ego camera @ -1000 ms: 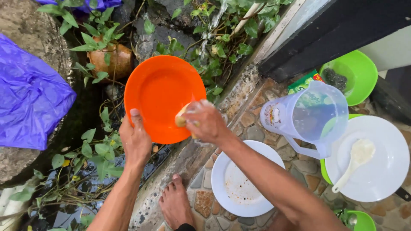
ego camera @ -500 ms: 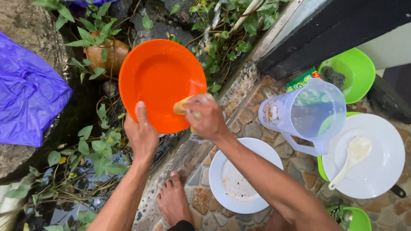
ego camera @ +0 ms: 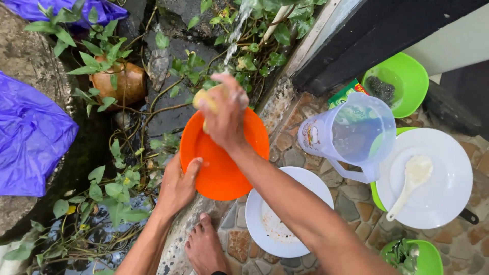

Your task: Washing various dishes including plates and spoons using a sponge and water in an outdoor setting.

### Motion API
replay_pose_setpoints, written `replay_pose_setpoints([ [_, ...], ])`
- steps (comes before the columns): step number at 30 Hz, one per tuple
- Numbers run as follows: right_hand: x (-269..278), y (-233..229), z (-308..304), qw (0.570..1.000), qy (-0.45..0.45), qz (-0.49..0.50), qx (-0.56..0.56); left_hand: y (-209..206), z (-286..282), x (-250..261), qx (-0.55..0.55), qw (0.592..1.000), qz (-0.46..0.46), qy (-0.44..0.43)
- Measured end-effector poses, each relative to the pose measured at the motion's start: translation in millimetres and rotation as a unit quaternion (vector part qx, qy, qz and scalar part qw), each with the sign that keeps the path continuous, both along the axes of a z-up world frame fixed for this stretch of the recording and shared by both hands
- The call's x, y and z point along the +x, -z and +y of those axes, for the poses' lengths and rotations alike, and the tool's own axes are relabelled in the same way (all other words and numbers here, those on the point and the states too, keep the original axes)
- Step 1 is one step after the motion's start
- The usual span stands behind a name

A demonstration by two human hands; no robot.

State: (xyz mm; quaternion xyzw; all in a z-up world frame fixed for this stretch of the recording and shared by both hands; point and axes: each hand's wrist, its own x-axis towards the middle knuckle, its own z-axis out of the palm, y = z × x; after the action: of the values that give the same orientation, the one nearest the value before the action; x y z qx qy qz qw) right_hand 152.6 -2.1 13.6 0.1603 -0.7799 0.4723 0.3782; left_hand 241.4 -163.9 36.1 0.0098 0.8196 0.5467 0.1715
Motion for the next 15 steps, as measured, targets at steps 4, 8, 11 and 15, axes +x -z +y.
replay_pose_setpoints([
  [4, 18, -2, -19, 0.992, -0.025, -0.122, -0.031, -11, 3, 4, 0.007, 1.0, 0.011, 0.014],
  [8, -10, 56, 4, 0.974, 0.117, -0.195, -0.027, -26, -3, -2, -0.001, 1.0, 0.004, 0.008],
  [11, 10, 11, -25, 0.995, 0.026, -0.094, -0.034, -59, 8, -15, 0.002, 0.999, 0.001, 0.036],
  [15, 3, 39, 0, 0.976, 0.081, -0.197, 0.035, -61, 2, -3, -0.023, 0.999, -0.036, 0.0],
])
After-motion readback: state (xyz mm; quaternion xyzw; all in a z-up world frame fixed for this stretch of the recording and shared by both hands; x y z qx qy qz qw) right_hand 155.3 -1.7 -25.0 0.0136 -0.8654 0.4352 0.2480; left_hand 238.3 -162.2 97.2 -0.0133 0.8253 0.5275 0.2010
